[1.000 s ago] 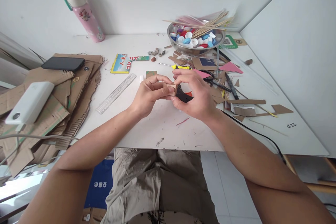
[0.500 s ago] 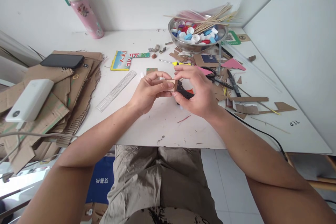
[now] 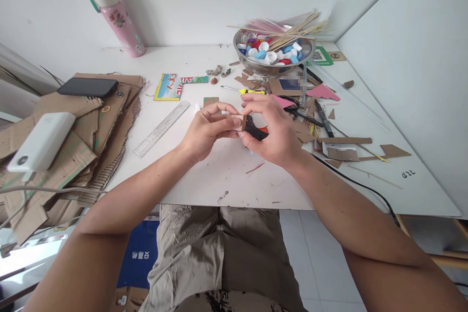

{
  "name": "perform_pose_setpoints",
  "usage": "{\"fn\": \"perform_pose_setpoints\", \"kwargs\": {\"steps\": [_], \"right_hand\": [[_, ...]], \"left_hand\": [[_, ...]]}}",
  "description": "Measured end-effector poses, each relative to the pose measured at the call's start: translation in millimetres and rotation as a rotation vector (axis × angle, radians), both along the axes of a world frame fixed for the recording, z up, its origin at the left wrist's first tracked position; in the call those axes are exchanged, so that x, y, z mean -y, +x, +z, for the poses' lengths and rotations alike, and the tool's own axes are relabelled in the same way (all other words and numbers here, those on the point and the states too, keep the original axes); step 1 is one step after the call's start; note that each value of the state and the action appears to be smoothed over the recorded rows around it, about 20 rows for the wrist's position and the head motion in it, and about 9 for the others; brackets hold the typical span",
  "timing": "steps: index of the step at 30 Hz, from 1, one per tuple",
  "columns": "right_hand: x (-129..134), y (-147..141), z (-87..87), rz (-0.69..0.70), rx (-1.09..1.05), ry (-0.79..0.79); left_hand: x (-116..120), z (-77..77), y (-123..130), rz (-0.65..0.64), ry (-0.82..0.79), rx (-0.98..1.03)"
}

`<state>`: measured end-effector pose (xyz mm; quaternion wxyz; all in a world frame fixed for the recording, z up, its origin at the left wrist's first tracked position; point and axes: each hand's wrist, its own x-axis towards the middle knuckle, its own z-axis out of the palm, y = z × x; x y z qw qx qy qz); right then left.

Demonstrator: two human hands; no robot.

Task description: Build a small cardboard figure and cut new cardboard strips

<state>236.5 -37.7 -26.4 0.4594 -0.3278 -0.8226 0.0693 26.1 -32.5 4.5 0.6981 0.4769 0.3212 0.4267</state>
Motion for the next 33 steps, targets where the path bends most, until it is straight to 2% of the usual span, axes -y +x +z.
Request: {"fn": "perform_pose_setpoints", "kwargs": {"steps": [4,12,16,23,29,33], "right_hand": [[0.1,-0.1,-2.1,0.013,0.005,-0.033],[-3.6,3.6,-1.5,0.009,0.038,0.054],[-4.1,4.7,0.1,-0.019,0.04,0.051],[-2.6,4.3,2.1,0.012,0.069,0.072],[0.3,-0.6,-2.3,-0.064,0.103,0.038],[-0.6,-6.8,-5.9,-0.118,0.119,0.079]], "left_hand": [[-0.6,0.4,-1.4,0.014,0.024,-0.017],[0.5,2.6,-1.9,-0.021,0.03,-0.024],[1.2,1.9,-0.8,-0.017,0.038,-0.022],[-0.1,2.4,-1.0,-0.008,0.045,-0.041],[0.2,-0.2,1.8,0.063,0.145,-0.044],[1.5,-0.7,2.9,0.084,0.184,-0.065]]}}
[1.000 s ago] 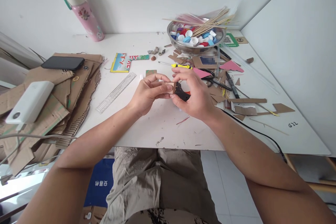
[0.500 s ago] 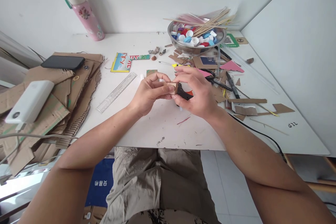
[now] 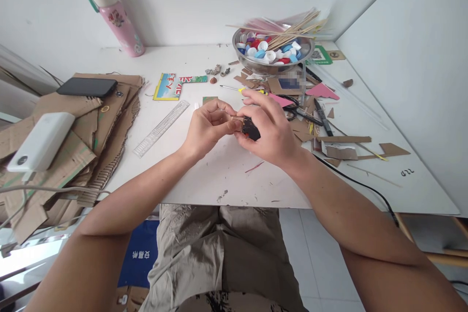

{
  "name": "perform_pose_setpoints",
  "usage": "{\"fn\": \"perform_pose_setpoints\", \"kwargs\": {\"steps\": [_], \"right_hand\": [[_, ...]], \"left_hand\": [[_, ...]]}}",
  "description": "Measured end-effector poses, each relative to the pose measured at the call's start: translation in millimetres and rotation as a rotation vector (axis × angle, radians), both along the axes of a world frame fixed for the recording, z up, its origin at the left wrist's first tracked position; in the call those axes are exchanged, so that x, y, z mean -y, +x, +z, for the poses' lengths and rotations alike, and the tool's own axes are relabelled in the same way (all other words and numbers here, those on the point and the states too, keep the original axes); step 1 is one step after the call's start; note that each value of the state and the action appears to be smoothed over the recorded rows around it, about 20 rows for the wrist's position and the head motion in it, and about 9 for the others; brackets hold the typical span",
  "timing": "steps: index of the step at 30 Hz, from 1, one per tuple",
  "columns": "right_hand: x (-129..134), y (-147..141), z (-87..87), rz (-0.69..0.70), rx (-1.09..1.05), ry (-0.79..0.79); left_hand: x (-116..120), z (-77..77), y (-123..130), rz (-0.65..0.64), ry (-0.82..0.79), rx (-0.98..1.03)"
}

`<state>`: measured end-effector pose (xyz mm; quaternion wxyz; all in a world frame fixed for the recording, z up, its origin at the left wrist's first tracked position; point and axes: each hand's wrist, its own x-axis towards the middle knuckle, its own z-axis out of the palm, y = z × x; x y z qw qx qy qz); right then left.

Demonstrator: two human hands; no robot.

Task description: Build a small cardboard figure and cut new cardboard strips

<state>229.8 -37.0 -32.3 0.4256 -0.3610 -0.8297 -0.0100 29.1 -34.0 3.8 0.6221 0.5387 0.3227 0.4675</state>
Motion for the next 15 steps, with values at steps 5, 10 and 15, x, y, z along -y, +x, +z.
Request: {"fn": "perform_pose_setpoints", "kwargs": {"steps": [5,10,15], "right_hand": [[-3.1,-4.4,-1.4,-0.046,0.016,0.067],[-3.8,-7.5,-0.1,-0.021,0.004,0.053],[-5.4,-9.1,-2.8,-0.044,0.003,0.081]], "left_hand": [[1.8,2.1,0.0,0.009,0.008,-0.008],[0.7,1.6,-1.4,0.032,0.021,-0.005],[-0.1,-0.3,0.0,0.06,0.046,-0.033]]}}
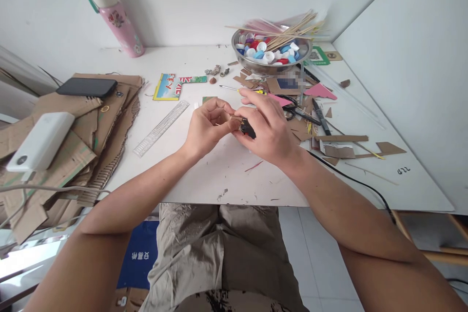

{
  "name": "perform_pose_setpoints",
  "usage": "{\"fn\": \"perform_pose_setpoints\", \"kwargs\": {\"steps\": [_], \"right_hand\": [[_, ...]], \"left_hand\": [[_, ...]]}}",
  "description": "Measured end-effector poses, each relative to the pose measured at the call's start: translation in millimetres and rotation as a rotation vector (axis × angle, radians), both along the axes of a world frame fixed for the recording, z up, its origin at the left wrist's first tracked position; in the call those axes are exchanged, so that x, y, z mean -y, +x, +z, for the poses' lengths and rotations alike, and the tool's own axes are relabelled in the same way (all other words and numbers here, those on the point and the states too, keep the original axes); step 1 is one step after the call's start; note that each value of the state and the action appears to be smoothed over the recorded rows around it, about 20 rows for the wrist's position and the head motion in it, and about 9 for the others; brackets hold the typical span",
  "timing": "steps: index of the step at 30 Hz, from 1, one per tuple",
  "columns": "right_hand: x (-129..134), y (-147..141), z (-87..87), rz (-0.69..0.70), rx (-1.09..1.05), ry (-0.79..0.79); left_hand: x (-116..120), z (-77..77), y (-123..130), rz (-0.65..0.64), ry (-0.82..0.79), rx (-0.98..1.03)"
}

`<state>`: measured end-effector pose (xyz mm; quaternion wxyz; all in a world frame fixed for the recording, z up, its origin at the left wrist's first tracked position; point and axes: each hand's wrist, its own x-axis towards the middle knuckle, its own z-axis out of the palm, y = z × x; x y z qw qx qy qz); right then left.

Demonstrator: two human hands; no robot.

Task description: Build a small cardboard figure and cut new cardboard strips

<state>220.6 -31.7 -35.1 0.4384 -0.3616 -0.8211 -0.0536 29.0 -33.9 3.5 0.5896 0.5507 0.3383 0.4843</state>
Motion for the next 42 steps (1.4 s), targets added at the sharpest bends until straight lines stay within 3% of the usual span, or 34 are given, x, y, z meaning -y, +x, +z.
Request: {"fn": "perform_pose_setpoints", "kwargs": {"steps": [4,11,15,22,26,30,37,42], "right_hand": [[-1.8,1.9,-2.9,-0.005,-0.003,0.021],[1.9,8.2,4.8,0.055,-0.032,-0.102],[4.1,14.4,11.9,0.086,-0.148,-0.143],[-7.5,25.3,10.9,0.267,-0.472,-0.507],[-14.4,26.8,6.2,0.321,-0.555,-0.571],[-16.1,22.1,1.5,0.335,-0.604,-0.6],[-11.7,15.7,6.8,0.448,-0.658,-0.813],[-9.8,10.4,11.5,0.462,-0.721,-0.917]], "left_hand": [[0.7,-0.1,2.7,0.005,-0.015,0.012],[3.4,4.7,2.1,0.052,-0.043,-0.035],[-1.2,4.2,-3.0,-0.021,-0.096,-0.001],[-8.9,-5.3,-7.1,-0.178,-0.266,0.12],[-7.2,-4.9,-6.8,-0.221,-0.266,0.138],[-5.6,-4.5,-5.6,-0.144,-0.163,0.114],[3.4,0.7,-2.6,0.198,0.255,-0.075],[6.0,-1.5,-2.4,0.212,0.339,-0.095]]}}
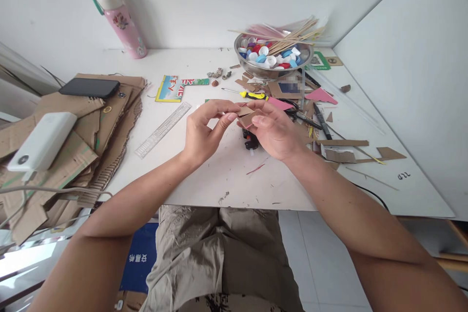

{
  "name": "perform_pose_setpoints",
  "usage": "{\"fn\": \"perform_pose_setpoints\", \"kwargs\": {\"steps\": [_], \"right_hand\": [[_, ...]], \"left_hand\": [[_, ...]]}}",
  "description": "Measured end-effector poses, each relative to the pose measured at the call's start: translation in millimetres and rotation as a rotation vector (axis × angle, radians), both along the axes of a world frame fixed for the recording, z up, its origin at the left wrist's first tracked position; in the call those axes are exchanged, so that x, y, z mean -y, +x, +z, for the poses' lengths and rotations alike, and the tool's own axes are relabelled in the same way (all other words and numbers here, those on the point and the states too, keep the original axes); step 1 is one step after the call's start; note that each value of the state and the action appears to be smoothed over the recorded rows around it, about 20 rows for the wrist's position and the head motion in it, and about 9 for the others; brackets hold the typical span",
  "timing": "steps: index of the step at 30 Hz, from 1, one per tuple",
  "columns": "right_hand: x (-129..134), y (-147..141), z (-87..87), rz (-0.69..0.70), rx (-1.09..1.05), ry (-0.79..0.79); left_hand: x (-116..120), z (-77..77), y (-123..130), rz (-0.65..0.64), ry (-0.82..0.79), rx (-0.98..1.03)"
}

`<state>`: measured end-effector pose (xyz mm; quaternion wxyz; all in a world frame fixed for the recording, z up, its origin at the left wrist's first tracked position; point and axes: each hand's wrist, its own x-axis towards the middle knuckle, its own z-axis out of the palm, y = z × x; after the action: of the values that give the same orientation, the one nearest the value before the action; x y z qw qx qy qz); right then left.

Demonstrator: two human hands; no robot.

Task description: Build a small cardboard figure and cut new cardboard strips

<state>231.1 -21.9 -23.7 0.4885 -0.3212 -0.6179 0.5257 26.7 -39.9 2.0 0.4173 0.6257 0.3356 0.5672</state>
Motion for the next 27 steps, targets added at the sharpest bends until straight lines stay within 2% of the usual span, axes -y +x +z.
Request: {"fn": "perform_pose_setpoints", "kwargs": {"steps": [3,6,9,13,20,27], "right_hand": [[4.8,-3.3,7.0,0.015,-0.049,-0.093],[10.9,-6.1,16.0,0.004,-0.102,-0.192],[14.0,-7.8,21.1,0.015,-0.126,-0.222],[14.0,-8.8,21.5,0.025,-0.128,-0.25],[15.2,-7.7,24.9,0.089,-0.104,-0.235],[13.6,-3.9,29.1,0.188,-0.044,-0.167]], "left_hand": [[-5.7,-4.5,-2.0,-0.018,0.046,0.032],[-15.3,-8.5,-6.6,-0.038,0.154,-0.036],[-23.6,-10.2,-11.9,-0.06,0.256,-0.121],[-27.7,-8.7,-17.1,-0.102,0.315,-0.19],[-26.7,-5.1,-20.3,-0.138,0.447,-0.269],[-29.0,-11.4,-21.9,-0.186,0.583,-0.37]]}}
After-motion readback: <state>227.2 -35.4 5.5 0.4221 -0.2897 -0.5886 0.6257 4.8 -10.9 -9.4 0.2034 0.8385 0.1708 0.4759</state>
